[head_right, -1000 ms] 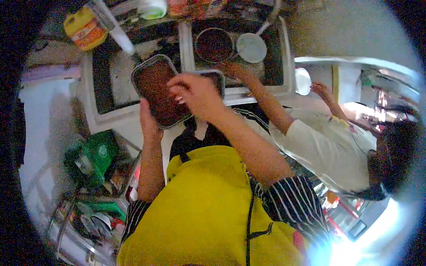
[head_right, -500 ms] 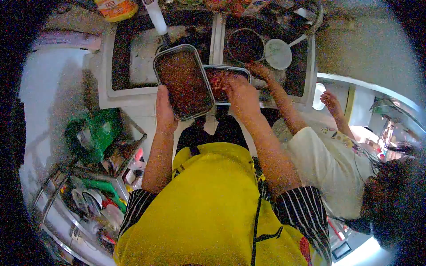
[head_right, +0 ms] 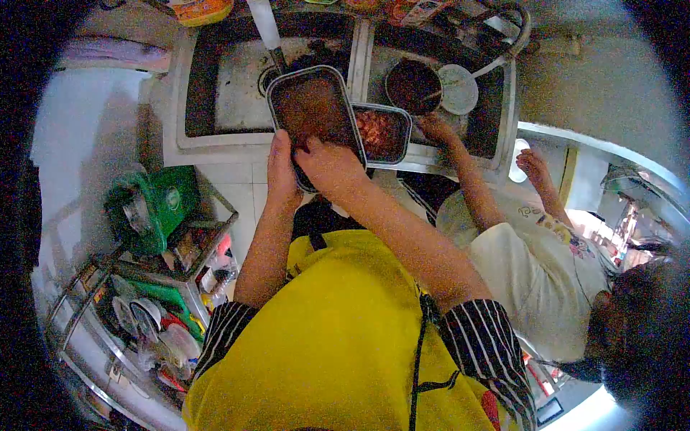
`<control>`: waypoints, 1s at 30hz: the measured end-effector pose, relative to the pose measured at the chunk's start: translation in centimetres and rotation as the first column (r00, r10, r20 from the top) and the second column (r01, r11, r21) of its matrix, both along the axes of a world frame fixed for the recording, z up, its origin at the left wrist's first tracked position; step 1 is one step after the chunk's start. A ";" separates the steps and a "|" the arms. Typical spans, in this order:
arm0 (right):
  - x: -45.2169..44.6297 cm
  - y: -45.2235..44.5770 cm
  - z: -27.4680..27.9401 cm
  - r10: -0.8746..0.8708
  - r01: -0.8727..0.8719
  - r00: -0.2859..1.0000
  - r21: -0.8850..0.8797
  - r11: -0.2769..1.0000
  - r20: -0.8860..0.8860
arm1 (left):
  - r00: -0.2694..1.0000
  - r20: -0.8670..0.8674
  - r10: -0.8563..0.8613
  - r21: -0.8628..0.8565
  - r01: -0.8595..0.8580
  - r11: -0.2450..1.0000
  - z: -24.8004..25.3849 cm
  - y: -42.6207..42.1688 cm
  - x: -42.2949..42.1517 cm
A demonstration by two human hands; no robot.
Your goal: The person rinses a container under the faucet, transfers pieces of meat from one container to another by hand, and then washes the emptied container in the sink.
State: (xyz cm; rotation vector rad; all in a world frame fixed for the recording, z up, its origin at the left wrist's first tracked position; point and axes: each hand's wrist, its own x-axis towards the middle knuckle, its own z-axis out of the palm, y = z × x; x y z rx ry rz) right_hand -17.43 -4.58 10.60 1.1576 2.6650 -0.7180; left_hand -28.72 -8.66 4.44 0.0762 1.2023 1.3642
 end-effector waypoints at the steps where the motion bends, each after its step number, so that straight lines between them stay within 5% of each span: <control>1: 0.0 -0.1 -0.1 0.005 -0.005 1.000 0.003 1.000 -0.020 | 0.999 -0.036 0.002 -0.009 -0.002 1.000 0.0 0.0 0.1; 10: 1.6 -0.6 0.5 -0.172 0.167 0.954 -0.044 0.985 -0.246 | 0.998 -0.052 -0.039 0.015 0.039 0.999 0.6 0.1 -0.5; 16: 3.7 -0.2 4.3 -0.517 0.408 0.738 -0.323 0.854 -0.434 | 0.999 -0.026 -0.044 0.020 0.045 0.999 2.0 0.2 -0.9; 20: 5.4 -0.4 5.8 -0.649 0.528 0.484 -0.396 0.751 -0.586 | 0.999 0.024 -0.032 0.025 0.032 0.999 1.4 0.0 -1.5; 23: 6.6 -0.4 5.7 -0.667 0.606 0.427 -0.354 0.712 -0.611 | 0.998 0.046 -0.041 0.051 0.039 0.998 1.3 -0.4 -2.2; 24: 7.4 -0.2 5.2 -0.550 0.614 0.603 -0.103 0.782 -0.578 | 0.999 0.033 -0.029 0.029 0.028 0.999 1.4 -0.4 -2.3; 30: 10.0 -0.3 0.3 -0.521 0.549 0.830 0.135 0.825 -0.198 | 1.000 -0.002 -0.018 -0.013 0.018 1.000 3.3 -1.0 -2.5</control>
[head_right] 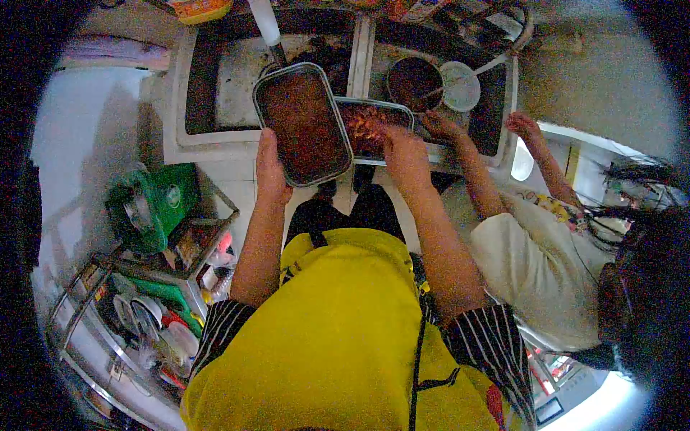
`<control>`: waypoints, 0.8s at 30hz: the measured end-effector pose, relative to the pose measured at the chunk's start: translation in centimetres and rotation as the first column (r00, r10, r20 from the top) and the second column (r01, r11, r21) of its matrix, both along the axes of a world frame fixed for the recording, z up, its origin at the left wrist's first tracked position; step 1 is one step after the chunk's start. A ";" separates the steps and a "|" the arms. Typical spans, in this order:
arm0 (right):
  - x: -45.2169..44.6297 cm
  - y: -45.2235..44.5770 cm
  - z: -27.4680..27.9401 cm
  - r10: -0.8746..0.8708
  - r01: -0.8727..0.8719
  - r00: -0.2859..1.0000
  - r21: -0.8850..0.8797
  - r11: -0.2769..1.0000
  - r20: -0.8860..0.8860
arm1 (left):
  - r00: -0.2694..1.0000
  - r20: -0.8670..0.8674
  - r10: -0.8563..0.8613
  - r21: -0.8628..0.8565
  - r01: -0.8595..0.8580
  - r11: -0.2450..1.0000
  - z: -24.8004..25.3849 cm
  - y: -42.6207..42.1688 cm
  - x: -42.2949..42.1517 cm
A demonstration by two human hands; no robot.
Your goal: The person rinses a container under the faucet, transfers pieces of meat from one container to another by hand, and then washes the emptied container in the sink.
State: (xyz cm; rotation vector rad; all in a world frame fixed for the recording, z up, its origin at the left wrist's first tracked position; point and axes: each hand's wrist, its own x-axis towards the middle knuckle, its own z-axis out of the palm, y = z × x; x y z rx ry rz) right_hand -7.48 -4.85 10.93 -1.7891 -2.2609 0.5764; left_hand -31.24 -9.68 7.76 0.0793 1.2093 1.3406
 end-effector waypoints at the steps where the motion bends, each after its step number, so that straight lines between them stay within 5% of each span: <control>1: 0.1 0.0 -0.2 0.001 -0.001 1.000 0.032 1.000 -0.014 | 1.000 0.006 0.003 -0.008 -0.003 1.000 -0.8 -0.3 -0.2; 3: 0.1 0.4 -0.1 0.002 0.002 0.999 0.097 0.995 -0.043 | 1.000 0.021 0.009 -0.009 -0.009 1.000 -1.7 -0.3 -0.3; 6: -2.6 0.4 3.4 -0.034 0.029 0.983 -0.033 0.999 -0.181 | 1.000 0.026 0.003 0.018 -0.004 1.000 -2.0 -0.3 -0.2; 9: -5.1 -0.1 4.0 0.282 -0.264 0.932 0.106 0.959 -0.228 | 0.999 0.029 -0.021 0.060 0.020 0.998 -2.2 -0.1 0.3; 15: -9.3 0.3 2.0 0.351 -0.309 0.913 -0.210 0.928 0.206 | 0.999 0.042 -0.016 0.058 0.014 0.998 -3.1 0.6 1.0; 18: -10.3 0.3 1.5 0.329 -0.247 0.918 -0.330 0.911 0.220 | 0.999 0.035 -0.025 0.064 0.022 0.998 -4.3 1.2 1.6; 24: -9.7 0.1 -2.2 0.458 -0.443 0.888 -0.204 0.873 0.030 | 1.000 -0.023 -0.016 0.058 0.017 0.998 -4.2 2.0 2.0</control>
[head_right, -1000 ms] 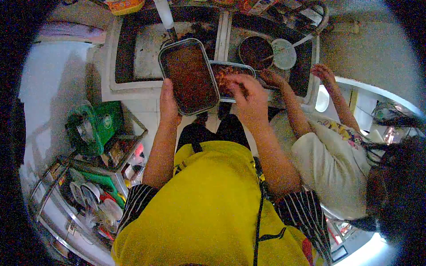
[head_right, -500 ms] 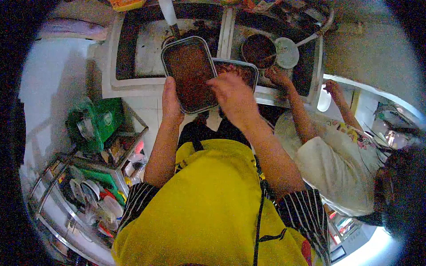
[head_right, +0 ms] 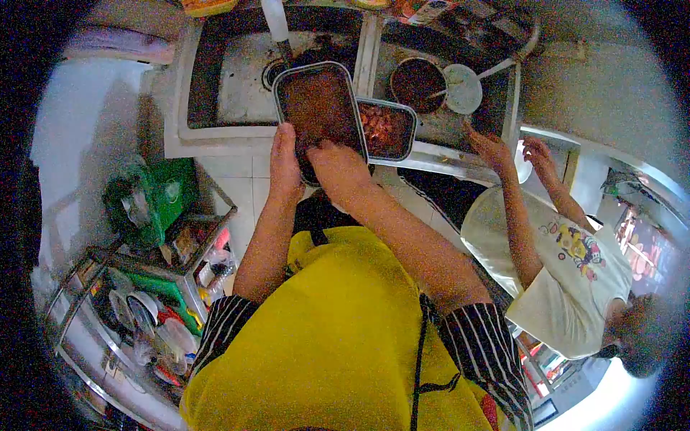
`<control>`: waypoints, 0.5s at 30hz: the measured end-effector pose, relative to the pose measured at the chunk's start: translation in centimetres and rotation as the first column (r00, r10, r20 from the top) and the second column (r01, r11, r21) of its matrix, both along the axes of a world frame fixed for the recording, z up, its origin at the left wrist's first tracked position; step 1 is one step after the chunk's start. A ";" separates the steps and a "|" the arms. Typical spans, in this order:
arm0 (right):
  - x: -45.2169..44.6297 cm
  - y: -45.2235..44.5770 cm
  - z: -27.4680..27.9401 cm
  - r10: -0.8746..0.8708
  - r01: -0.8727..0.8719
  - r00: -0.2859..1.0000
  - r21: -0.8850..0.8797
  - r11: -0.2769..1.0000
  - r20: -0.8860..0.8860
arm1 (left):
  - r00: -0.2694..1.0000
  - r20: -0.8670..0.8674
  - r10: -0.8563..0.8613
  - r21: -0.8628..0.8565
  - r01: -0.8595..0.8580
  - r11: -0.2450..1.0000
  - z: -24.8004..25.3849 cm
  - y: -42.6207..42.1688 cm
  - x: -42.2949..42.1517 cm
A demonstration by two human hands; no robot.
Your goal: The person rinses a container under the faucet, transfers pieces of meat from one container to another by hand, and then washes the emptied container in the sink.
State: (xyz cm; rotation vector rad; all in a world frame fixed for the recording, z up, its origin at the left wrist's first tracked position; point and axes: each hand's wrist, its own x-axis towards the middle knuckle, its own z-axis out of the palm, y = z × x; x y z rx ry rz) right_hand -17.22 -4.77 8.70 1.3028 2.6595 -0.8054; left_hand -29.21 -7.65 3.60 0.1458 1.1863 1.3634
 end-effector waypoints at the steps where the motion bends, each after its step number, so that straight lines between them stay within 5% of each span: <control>1: -0.1 0.2 0.1 0.013 -0.010 0.999 -0.063 0.998 0.046 | 0.999 -0.037 0.013 0.002 -0.013 1.000 0.3 0.0 0.3; 3: -0.7 0.3 0.4 0.046 -0.020 0.990 -0.193 0.981 0.130 | 0.999 -0.047 0.021 0.008 -0.021 1.000 0.2 -0.2 0.5; 9: 0.5 0.0 0.1 -0.052 0.051 0.999 -0.194 0.980 0.003 | 0.999 -0.036 0.006 -0.007 -0.007 1.000 -0.6 -0.6 0.2; 12: 0.5 -0.7 0.4 -0.149 0.147 0.982 -0.023 0.989 -0.114 | 0.999 -0.052 -0.003 0.018 0.004 1.000 -0.7 -0.6 0.0; 15: -0.2 -0.9 1.8 -0.131 0.127 0.990 -0.080 0.989 -0.054 | 0.999 -0.040 -0.016 0.013 0.016 1.000 0.0 -0.7 0.1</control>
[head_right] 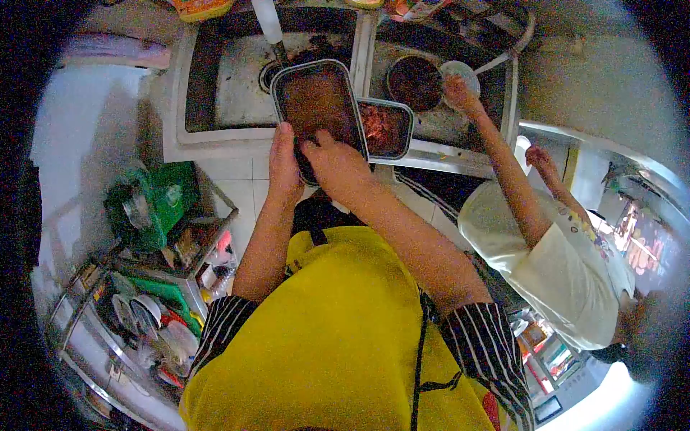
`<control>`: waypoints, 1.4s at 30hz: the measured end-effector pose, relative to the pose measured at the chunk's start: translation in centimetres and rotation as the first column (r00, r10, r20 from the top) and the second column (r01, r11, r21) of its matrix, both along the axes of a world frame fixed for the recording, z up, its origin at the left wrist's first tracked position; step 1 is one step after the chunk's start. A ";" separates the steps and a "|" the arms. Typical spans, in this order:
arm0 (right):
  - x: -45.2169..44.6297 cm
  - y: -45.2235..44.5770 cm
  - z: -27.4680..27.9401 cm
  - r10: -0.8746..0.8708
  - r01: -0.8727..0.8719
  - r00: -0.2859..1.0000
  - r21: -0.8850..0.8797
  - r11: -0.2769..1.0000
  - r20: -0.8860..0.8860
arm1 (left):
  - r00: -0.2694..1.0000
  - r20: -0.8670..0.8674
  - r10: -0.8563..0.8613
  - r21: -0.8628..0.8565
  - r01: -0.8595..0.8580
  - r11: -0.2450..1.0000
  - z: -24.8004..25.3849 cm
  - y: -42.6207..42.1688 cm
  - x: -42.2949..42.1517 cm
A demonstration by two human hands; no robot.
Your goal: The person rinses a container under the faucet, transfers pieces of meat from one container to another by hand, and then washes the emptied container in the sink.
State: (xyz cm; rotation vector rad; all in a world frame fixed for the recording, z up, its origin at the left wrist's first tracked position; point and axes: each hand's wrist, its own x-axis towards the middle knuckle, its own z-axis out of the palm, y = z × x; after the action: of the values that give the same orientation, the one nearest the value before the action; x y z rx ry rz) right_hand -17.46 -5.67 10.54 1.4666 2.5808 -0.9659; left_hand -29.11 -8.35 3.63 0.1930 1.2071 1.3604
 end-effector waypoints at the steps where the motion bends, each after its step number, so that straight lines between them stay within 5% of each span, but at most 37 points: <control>1: -0.2 0.0 -0.3 0.037 -0.037 0.999 -0.006 0.999 0.035 | 1.000 0.008 -0.007 0.010 0.007 1.000 0.7 0.0 0.0; 6: -0.5 0.3 -1.8 0.207 -0.198 0.967 -0.075 0.977 0.147 | 0.999 0.040 -0.004 0.019 0.003 1.000 0.4 -0.2 0.0; 12: 1.0 0.0 1.2 0.053 -0.047 0.997 0.102 0.994 -0.054 | 1.000 0.016 0.009 -0.039 -0.009 0.999 0.7 -0.1 0.0; 15: 1.5 0.2 0.4 0.017 -0.019 1.000 0.096 0.995 0.020 | 0.999 0.041 -0.009 -0.030 0.010 0.999 0.3 -0.4 -0.4; 21: 2.7 0.9 2.2 -0.194 0.148 0.943 -0.183 0.972 -0.270 | 0.994 0.107 -0.028 -0.012 0.029 1.000 0.6 -0.4 -0.9; 24: 2.9 0.8 3.4 -0.559 0.338 0.753 -0.525 0.781 -0.346 | 0.993 0.118 0.002 -0.034 0.002 0.999 1.0 -0.6 -0.8; 27: 4.2 1.2 3.6 -0.687 0.374 0.585 -0.609 0.700 -0.431 | 0.989 0.146 -0.006 -0.019 0.009 1.000 0.2 -0.3 -1.0; 30: 5.2 1.9 4.2 -0.704 0.466 0.547 -0.535 0.705 -0.452 | 0.986 0.163 0.013 0.006 -0.014 1.000 0.0 -0.3 -1.3; 35: 8.8 3.1 1.1 -0.426 0.438 0.866 -0.014 0.899 -0.261 | 0.994 0.103 0.040 -0.037 -0.036 0.999 0.1 -0.4 -2.2; 38: 9.3 3.1 0.0 -0.362 0.363 0.932 0.022 0.932 -0.033 | 0.995 0.099 0.019 0.013 -0.020 1.000 0.3 -0.4 -2.5; 42: 10.7 3.0 -1.8 -0.277 0.268 0.960 0.157 0.951 0.038 | 0.996 0.070 0.047 -0.044 -0.044 0.998 0.9 -0.4 -2.3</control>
State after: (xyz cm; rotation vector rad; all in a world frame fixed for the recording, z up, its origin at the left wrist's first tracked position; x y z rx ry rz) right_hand -6.73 -2.72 8.70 1.8995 2.5018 -0.7452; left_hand -31.38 -8.76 4.51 0.0871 1.1856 1.3690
